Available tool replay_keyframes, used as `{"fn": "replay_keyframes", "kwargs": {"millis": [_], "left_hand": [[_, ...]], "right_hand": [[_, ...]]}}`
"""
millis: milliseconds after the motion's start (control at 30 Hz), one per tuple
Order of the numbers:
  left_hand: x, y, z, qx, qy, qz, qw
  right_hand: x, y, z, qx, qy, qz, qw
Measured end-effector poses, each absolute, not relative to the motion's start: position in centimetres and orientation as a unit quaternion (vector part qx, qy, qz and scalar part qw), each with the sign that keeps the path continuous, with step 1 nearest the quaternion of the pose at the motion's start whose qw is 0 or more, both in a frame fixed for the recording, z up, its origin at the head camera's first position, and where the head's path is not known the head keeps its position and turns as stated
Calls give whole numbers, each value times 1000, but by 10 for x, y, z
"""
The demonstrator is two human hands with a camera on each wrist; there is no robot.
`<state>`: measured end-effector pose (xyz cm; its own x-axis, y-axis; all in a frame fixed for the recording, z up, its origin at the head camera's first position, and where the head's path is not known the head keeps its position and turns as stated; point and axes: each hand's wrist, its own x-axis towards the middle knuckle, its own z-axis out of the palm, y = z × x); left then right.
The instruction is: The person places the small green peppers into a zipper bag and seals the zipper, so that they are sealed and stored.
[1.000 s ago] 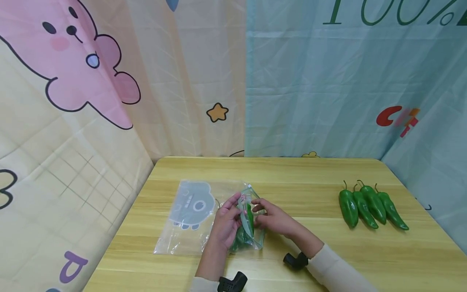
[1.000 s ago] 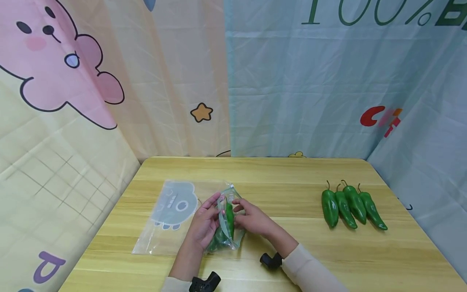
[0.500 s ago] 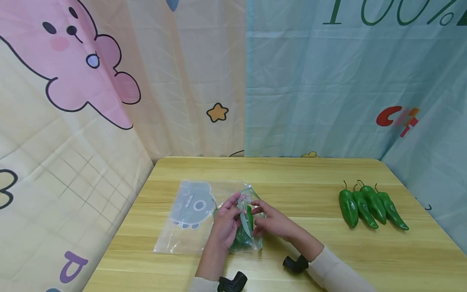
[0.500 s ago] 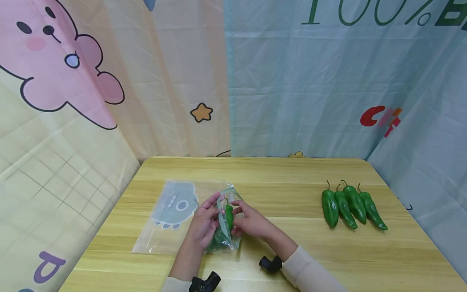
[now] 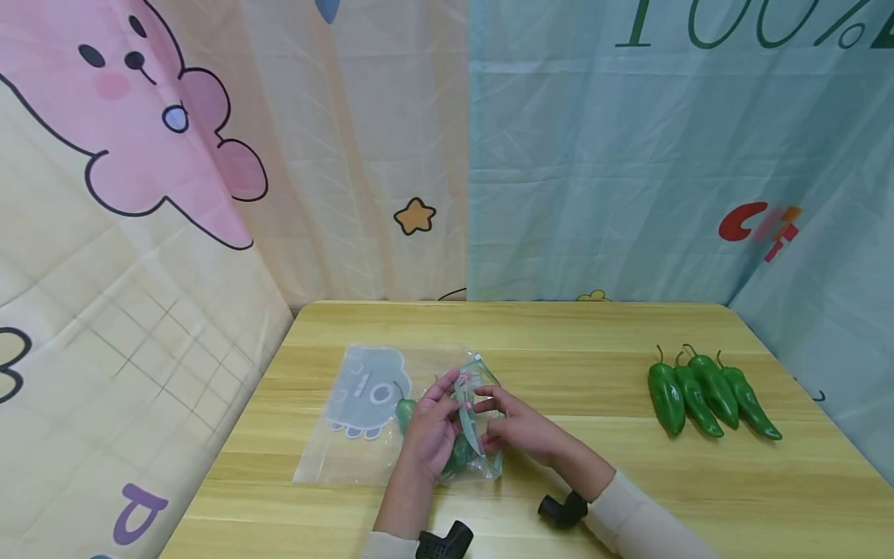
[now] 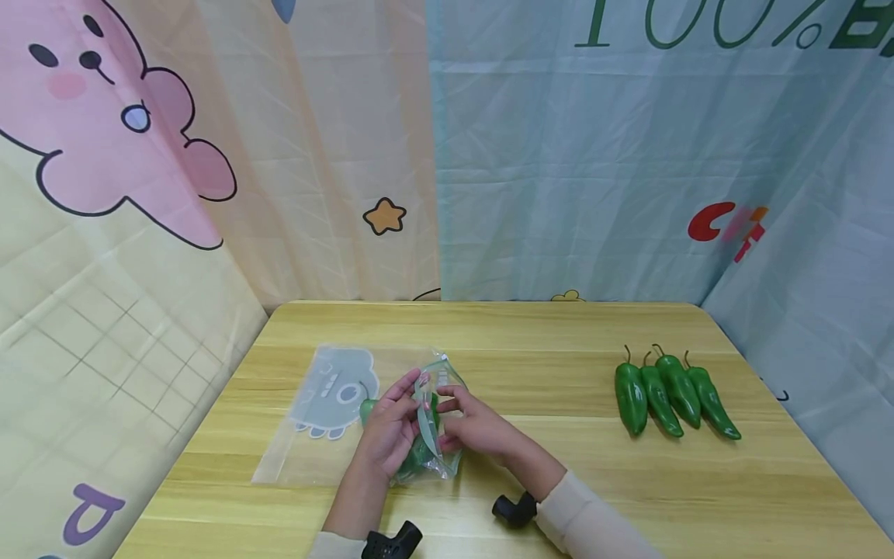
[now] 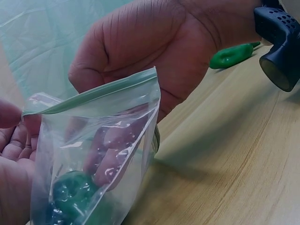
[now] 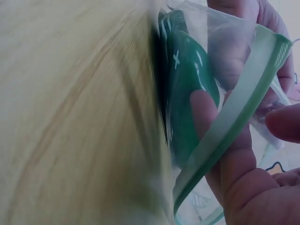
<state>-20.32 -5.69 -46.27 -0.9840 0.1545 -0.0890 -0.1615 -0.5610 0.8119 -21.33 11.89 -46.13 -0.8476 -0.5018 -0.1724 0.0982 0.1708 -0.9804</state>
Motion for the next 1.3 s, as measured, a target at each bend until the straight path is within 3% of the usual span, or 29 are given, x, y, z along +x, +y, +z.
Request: {"fn": "replay_keyframes", "kwargs": {"millis": [500, 1300], "left_hand": [[-203, -57, -466, -17, 468, 879, 89], [-203, -58, -466, -24, 461, 883, 82]], "right_hand": [[-210, 127, -455, -149, 727, -626, 241], [-218, 233, -429, -128, 826, -541, 90]]}}
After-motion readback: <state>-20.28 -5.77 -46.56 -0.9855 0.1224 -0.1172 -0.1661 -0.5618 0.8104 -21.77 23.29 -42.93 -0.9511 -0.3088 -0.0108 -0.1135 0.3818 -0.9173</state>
